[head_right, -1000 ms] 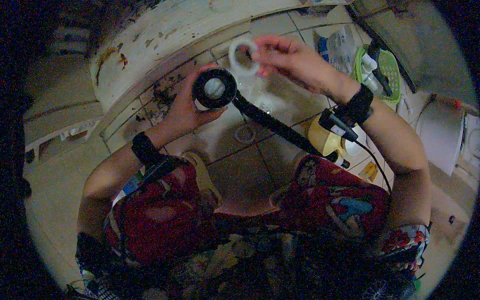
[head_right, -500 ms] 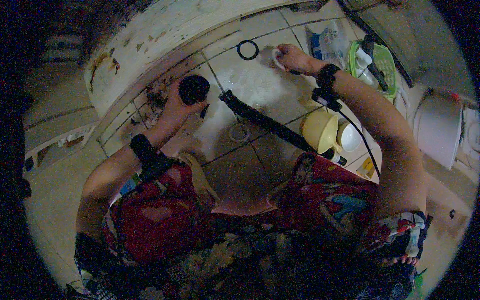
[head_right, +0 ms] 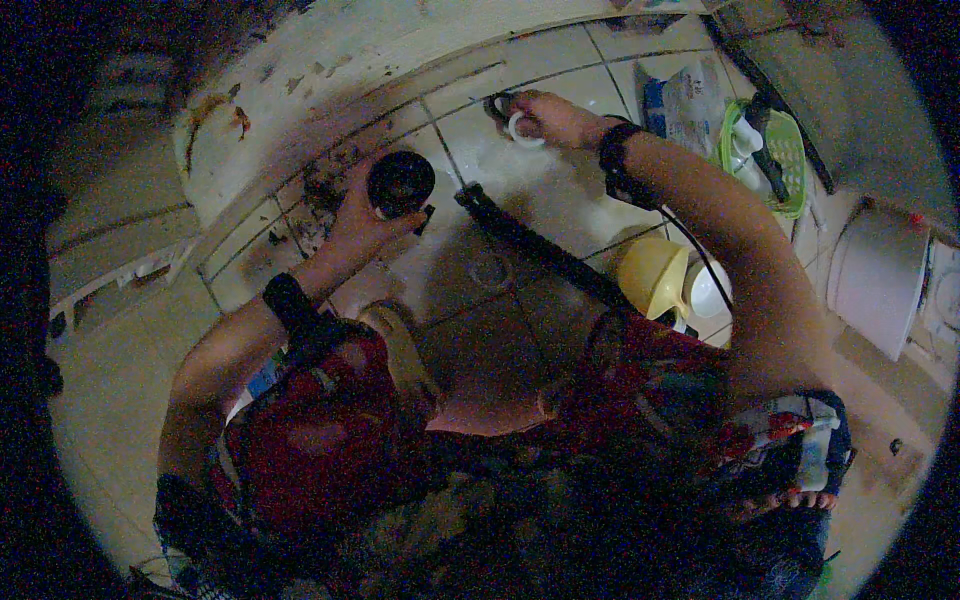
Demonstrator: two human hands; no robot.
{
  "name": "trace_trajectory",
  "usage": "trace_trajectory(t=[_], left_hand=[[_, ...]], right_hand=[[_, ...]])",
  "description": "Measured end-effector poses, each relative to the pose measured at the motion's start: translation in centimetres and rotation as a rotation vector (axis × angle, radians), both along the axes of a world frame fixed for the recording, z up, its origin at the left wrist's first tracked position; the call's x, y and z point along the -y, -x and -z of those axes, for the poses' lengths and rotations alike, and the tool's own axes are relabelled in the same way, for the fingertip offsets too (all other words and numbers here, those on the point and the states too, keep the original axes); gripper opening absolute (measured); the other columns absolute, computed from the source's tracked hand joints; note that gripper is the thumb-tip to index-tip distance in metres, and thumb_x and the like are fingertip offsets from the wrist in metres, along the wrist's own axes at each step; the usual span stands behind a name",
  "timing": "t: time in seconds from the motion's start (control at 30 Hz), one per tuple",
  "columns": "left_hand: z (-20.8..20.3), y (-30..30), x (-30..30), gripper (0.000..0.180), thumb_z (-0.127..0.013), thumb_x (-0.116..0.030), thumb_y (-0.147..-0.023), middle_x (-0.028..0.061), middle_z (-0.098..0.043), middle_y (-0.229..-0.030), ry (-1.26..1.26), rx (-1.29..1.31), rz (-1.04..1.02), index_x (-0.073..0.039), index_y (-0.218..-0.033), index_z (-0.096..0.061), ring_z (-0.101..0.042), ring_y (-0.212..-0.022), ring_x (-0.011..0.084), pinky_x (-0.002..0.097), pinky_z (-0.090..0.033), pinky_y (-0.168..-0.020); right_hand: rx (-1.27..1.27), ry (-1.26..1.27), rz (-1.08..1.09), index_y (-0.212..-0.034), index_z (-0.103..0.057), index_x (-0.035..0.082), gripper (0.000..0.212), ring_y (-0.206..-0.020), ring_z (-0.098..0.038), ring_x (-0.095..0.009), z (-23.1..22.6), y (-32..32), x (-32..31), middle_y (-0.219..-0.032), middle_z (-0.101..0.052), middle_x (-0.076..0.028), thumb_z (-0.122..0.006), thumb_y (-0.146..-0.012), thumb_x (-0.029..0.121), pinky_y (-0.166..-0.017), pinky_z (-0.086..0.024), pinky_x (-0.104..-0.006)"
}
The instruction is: The person disassembles a black plastic pipe joint, removes an old seal, and wraps new white sealing tape around the threads. They then reassemble the joint by screwing the pieces together.
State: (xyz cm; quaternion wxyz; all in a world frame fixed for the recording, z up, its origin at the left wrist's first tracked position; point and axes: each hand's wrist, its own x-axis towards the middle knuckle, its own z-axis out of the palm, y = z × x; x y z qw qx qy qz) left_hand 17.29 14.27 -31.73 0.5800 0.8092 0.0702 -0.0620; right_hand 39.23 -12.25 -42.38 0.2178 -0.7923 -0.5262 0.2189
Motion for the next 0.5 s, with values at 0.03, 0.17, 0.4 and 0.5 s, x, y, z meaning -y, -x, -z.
trace_trajectory(t=[0.03,0.17,0.4,0.5], left_hand=[[-0.1,0.0,-0.1,0.079,-0.082,-0.010,-0.066,0.0134,-0.054,-0.121,-0.010,0.015,-0.005,-0.004,-0.132,-0.039,-0.054,-0.116,0.0220,0.0339,-0.043,-0.101],[-0.6,-0.8,-0.5,0.081,-0.083,-0.013,-0.068,0.0135,-0.051,-0.126,0.000,0.078,0.043,-0.005,-0.135,-0.037,-0.051,-0.120,0.0233,0.0355,-0.041,-0.104],[-3.2,-2.4,1.1,0.085,-0.084,-0.014,-0.070,0.0127,-0.048,-0.134,0.016,0.150,0.148,-0.007,-0.140,-0.035,-0.047,-0.127,0.0247,0.0390,-0.038,-0.108],[-4.5,-3.1,2.0,0.082,-0.084,-0.011,-0.071,0.0118,-0.049,-0.134,-0.002,0.273,0.192,-0.008,-0.138,-0.037,-0.047,-0.128,0.0240,0.0394,-0.039,-0.107]], right_hand=[[-0.244,-0.140,0.077,-0.116,-0.055,0.002,0.028,-0.087,-0.062,-0.024,-1.1,0.3,0.1,-0.104,-0.063,-0.013,-0.057,-0.092,0.016,-0.073,-0.051,-0.0335],[-0.827,-0.351,0.302,-0.118,-0.056,0.005,0.028,-0.078,-0.056,-0.009,-8.0,2.5,1.3,-0.099,-0.066,-0.004,-0.051,-0.100,0.026,-0.061,-0.045,-0.0234],[-1.063,-0.380,0.551,-0.110,-0.062,0.006,0.029,-0.056,-0.041,-0.002,-17.8,5.0,1.4,-0.094,-0.068,-0.001,-0.056,-0.098,0.032,-0.052,-0.036,-0.0161],[-1.039,-0.418,0.638,-0.105,-0.065,0.007,0.025,-0.054,-0.040,-0.002,-19.6,5.6,0.9,-0.088,-0.066,0.000,-0.060,-0.096,0.030,-0.050,-0.034,-0.0167]])
